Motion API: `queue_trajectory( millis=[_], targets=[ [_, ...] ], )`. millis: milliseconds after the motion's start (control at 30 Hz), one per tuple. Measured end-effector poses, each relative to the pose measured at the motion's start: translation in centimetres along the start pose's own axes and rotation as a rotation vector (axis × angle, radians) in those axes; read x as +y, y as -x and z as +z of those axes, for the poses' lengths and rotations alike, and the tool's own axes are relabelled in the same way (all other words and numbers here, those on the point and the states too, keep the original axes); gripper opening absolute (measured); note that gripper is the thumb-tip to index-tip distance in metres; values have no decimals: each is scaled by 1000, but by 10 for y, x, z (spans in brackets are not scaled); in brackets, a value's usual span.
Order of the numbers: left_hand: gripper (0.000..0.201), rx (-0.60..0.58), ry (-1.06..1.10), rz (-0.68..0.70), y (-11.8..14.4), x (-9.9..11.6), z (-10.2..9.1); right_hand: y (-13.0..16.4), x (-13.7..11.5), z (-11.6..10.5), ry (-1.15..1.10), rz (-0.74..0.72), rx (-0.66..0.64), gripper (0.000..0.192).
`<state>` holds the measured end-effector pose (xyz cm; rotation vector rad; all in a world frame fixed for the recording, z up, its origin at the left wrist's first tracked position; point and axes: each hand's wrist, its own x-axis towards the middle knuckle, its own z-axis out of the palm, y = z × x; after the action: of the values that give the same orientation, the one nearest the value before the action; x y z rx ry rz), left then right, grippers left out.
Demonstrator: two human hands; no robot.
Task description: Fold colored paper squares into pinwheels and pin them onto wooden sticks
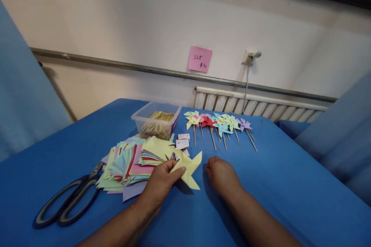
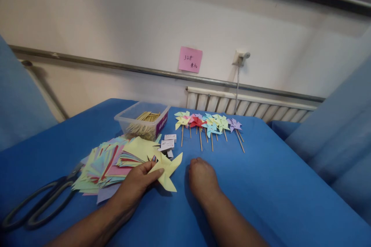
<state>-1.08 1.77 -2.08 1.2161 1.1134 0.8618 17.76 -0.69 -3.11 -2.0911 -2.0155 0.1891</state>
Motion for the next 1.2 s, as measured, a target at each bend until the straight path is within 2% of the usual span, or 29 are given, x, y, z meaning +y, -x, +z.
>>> queue_trajectory(
  millis=[233,300,433,500,633,967,1200],
  targets=[
    [24,0,-22,4,-2,-2,-2,-1,7,-5,-77,21,33,11],
    [24,3,-17,4,-2,-2,-1,2,4,-9,-225,20,74,11],
    [23,21,-6,17,-1,-2,1,16,-17,-12,-737,-3,100,13],
    [22,27,-6,30,0,-1,2,23,-30,-11,-864,-25,102,12],
    [21,23,-47,84,1,0,3,29,-44,-6,-877,-40,169,10],
    [17,48,-170,170,6,1,9,25,-40,0,-851,-30,245,11],
    [15,45,-227,187,10,3,10,26,-40,1,-824,-30,247,13]
  ],
)
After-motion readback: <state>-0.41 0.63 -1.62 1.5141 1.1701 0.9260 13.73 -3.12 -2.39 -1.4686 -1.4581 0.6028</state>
